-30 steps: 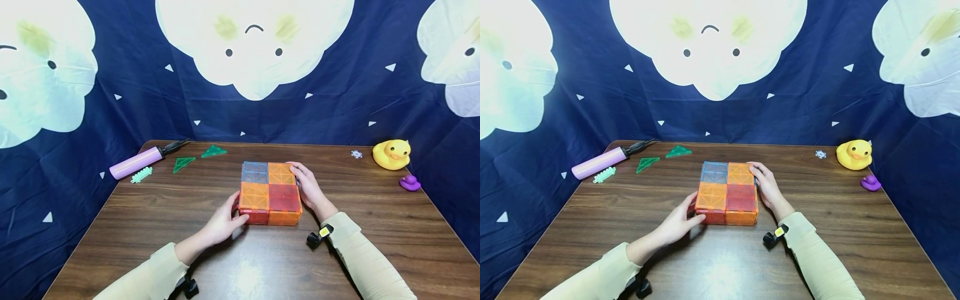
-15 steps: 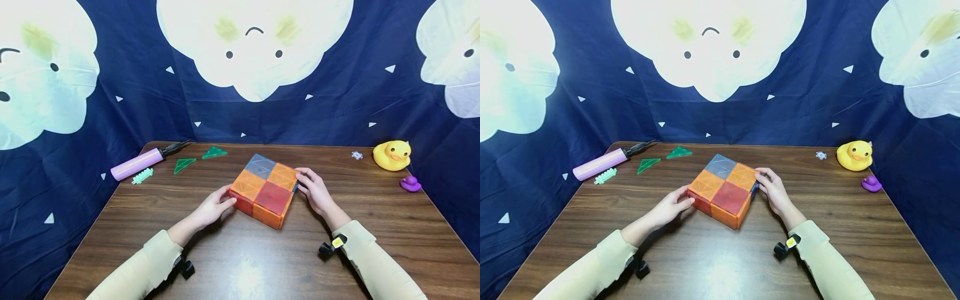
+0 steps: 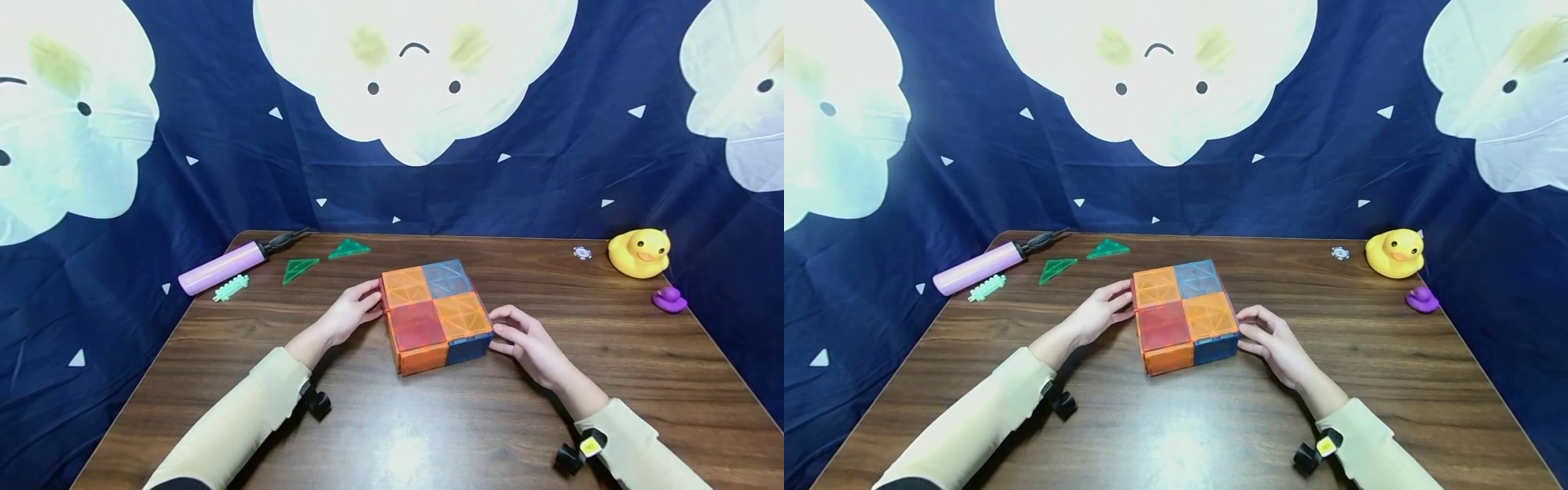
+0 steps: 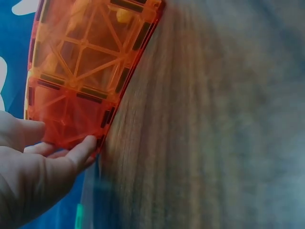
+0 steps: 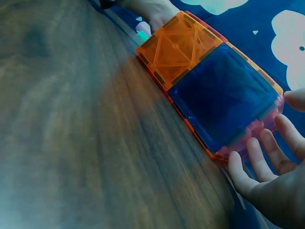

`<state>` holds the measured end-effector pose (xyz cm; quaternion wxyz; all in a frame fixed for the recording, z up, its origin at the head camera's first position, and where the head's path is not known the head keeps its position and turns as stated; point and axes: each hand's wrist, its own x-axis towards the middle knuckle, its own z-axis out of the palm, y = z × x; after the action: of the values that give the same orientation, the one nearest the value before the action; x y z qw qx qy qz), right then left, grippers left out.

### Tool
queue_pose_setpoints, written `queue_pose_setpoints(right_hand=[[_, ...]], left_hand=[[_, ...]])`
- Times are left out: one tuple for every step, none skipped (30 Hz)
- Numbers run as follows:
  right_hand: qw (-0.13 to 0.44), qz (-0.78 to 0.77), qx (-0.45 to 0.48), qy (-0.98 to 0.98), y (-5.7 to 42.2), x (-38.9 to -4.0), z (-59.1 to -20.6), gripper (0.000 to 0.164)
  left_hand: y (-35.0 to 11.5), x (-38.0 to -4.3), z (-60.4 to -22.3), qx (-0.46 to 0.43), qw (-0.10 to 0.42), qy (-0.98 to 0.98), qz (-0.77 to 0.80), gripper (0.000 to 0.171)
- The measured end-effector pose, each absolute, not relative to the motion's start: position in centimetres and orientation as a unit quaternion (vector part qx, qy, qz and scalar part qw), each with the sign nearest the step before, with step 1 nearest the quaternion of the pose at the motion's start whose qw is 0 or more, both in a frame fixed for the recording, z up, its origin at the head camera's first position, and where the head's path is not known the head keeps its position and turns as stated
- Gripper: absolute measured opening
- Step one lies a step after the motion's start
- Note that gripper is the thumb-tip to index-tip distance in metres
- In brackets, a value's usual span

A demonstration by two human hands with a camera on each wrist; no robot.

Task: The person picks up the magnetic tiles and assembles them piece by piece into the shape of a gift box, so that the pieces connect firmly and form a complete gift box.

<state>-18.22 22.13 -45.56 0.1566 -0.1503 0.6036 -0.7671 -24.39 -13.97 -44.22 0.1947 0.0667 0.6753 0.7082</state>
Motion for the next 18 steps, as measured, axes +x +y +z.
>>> queue_pose_setpoints(right_hand=[[0.162, -0.766, -0.158, 0.601, 22.2, -18.0, -45.6, 0.016], [0.166, -0.765, -0.165, 0.599, 22.3, -17.8, -45.6, 0.016], [0.17, -0.765, -0.172, 0.597, 22.4, -17.7, -45.6, 0.017], [0.174, -0.764, -0.18, 0.595, 22.5, -17.6, -45.6, 0.018], [0.179, -0.762, -0.185, 0.594, 22.6, -17.5, -45.7, 0.019], [0.184, -0.76, -0.19, 0.593, 22.7, -17.6, -45.7, 0.019], [0.187, -0.759, -0.195, 0.593, 22.9, -17.7, -45.7, 0.019], [0.189, -0.758, -0.197, 0.593, 23.0, -17.9, -45.6, 0.019], [0.187, -0.758, -0.196, 0.593, 23.1, -18.2, -45.6, 0.02], [0.181, -0.759, -0.195, 0.594, 23.2, -18.7, -45.5, 0.019], [0.173, -0.761, -0.192, 0.595, 23.1, -19.2, -45.4, 0.02], [0.162, -0.765, -0.185, 0.596, 23.1, -19.9, -45.2, 0.02], [0.149, -0.768, -0.175, 0.597, 22.9, -20.5, -45.1, 0.02], [0.135, -0.772, -0.162, 0.6, 22.7, -21.2, -44.9, 0.02], [0.121, -0.775, -0.147, 0.602, 22.4, -22.0, -44.8, 0.021], [0.11, -0.778, -0.133, 0.604, 22.0, -22.7, -44.6, 0.022], [0.101, -0.779, -0.118, 0.608, 21.6, -23.4, -44.5, 0.025], [0.095, -0.778, -0.105, 0.612, 21.2, -24.0, -44.5, 0.029]], left_hand=[[-13.9, -24.6, -44.3, 0.071, 0.2, 0.672, 0.71, 0.049], [-13.9, -24.7, -44.3, 0.076, 0.205, 0.667, 0.712, 0.049], [-13.9, -24.8, -44.3, 0.079, 0.209, 0.664, 0.713, 0.049], [-13.8, -24.9, -44.2, 0.081, 0.213, 0.662, 0.714, 0.05], [-13.8, -25.0, -44.2, 0.084, 0.216, 0.66, 0.715, 0.05], [-13.8, -25.1, -44.2, 0.086, 0.219, 0.657, 0.716, 0.05], [-13.7, -25.2, -44.2, 0.088, 0.222, 0.656, 0.716, 0.05], [-13.7, -25.2, -44.2, 0.09, 0.224, 0.656, 0.715, 0.05], [-13.7, -25.3, -44.2, 0.09, 0.226, 0.657, 0.714, 0.049], [-13.8, -25.3, -44.2, 0.09, 0.226, 0.656, 0.714, 0.049], [-13.8, -25.4, -44.2, 0.09, 0.226, 0.657, 0.713, 0.049], [-13.8, -25.4, -44.2, 0.093, 0.226, 0.657, 0.713, 0.049], [-13.8, -25.4, -44.2, 0.094, 0.227, 0.657, 0.713, 0.05], [-13.8, -25.4, -44.2, 0.095, 0.226, 0.657, 0.713, 0.05], [-13.7, -25.5, -44.3, 0.096, 0.226, 0.655, 0.714, 0.05], [-13.7, -25.5, -44.4, 0.099, 0.226, 0.653, 0.716, 0.05], [-13.6, -25.5, -44.4, 0.103, 0.227, 0.653, 0.715, 0.05], [-13.6, -25.5, -44.5, 0.108, 0.227, 0.652, 0.715, 0.05]])
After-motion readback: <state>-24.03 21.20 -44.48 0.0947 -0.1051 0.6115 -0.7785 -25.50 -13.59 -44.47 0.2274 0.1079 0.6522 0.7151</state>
